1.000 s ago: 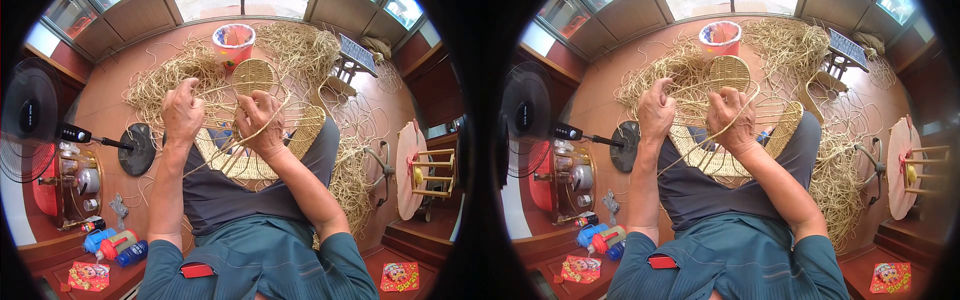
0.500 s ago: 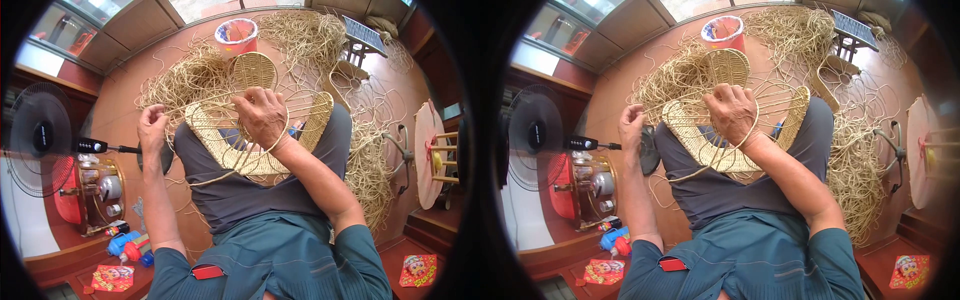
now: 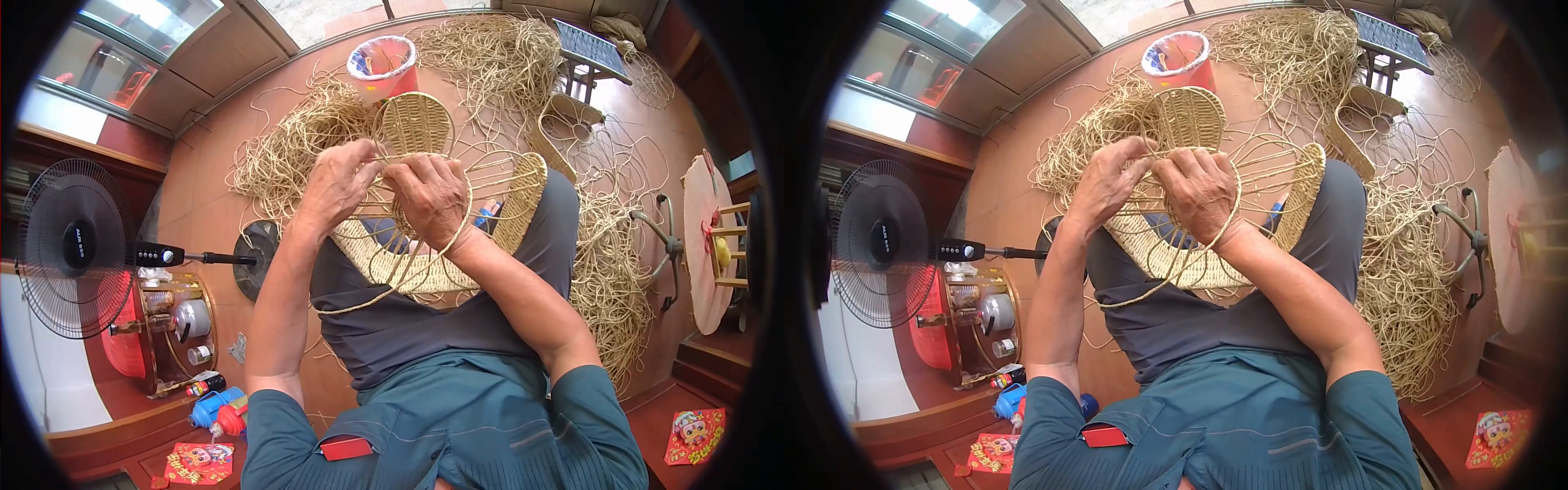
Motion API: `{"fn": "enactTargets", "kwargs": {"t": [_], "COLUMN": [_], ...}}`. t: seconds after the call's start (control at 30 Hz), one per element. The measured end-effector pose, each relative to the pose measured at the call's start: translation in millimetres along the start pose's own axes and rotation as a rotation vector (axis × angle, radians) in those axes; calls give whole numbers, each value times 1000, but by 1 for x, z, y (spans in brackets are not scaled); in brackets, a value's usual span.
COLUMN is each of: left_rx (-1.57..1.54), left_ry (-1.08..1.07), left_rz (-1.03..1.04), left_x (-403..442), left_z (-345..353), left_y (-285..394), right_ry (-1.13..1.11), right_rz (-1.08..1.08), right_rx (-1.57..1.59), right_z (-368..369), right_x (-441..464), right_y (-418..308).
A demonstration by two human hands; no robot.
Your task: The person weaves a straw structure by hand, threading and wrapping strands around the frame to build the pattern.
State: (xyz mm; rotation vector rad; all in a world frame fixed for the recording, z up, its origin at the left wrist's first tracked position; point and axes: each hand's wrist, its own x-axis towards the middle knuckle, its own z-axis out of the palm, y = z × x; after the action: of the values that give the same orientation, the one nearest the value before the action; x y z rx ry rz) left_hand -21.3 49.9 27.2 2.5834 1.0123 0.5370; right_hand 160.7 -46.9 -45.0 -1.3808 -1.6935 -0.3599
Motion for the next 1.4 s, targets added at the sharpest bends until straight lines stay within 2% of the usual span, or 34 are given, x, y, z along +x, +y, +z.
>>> {"fn": "enactTargets", "kwargs": {"t": [0.03, 0.07, 0.17, 0.23, 0.3, 0.37, 0.43, 0.5, 0.6, 0.63, 0.67, 0.73, 0.8, 0.9, 1.0, 1.1, 1.23, 1.3, 1.4], "left_rx": [-39, -127, -53, -92, -123, -229, -370, -442, 2, 32, 60, -21, -31, -262, -105, -168, -405, -383, -495], "left_ry": [-85, -42, 10, 95, 264, 457, 560, 554, 313, 357, 397, 359, 168, -59, -198, -137, -44, 93, 402], "left_rz": [-41, -38, -34, -292, -417, -530, -802, -1106, -843, -694, -548, -324, -183, -145, -83, -107, -211, -356, -523], "left_x": [2, 2, -4, -19, -46, -93, -164, -179, -195, -175, -139, -80, -34, -4, 8, 3, -15, -34, -95], "left_z": [1, 5, 3, -11, -28, -47, -77, -97, -64, -54, -41, -31, -30, -8, 3, 6, -7, -28, -41], "left_y": [0, 2, -7, -25, -87, -183, -322, -285, -324, -293, -232, -134, -50, -16, -19, -19, -37, -56, -168], "right_ry": [1, 2, 1, 11, 37, 48, 61, 71, 61, 69, 73, 55, 22, -25, -18, -49, -17, -15, -15], "right_rz": [-1, 0, 2, 1, 6, 25, 46, 61, 113, 106, 99, 85, 68, 52, 44, 57, 35, 34, 31], "right_rx": [2, 6, 16, 26, 33, 49, 67, 87, 101, 114, 126, 120, 84, 83, 54, 29, 15, 19, 31], "right_z": [0, 0, 0, 1, 1, -1, -1, 4, 5, 5, 4, 0, -4, -5, 1, 1, 1, 1, -2], "right_x": [0, 1, 0, 0, -2, -1, -1, -2, 0, 0, 0, 1, 4, 4, 3, 2, 6, 4, 0], "right_y": [1, 0, 1, 2, 1, 0, 0, 1, 1, 0, 0, -2, -4, -5, -2, -3, -3, -3, -2]}}
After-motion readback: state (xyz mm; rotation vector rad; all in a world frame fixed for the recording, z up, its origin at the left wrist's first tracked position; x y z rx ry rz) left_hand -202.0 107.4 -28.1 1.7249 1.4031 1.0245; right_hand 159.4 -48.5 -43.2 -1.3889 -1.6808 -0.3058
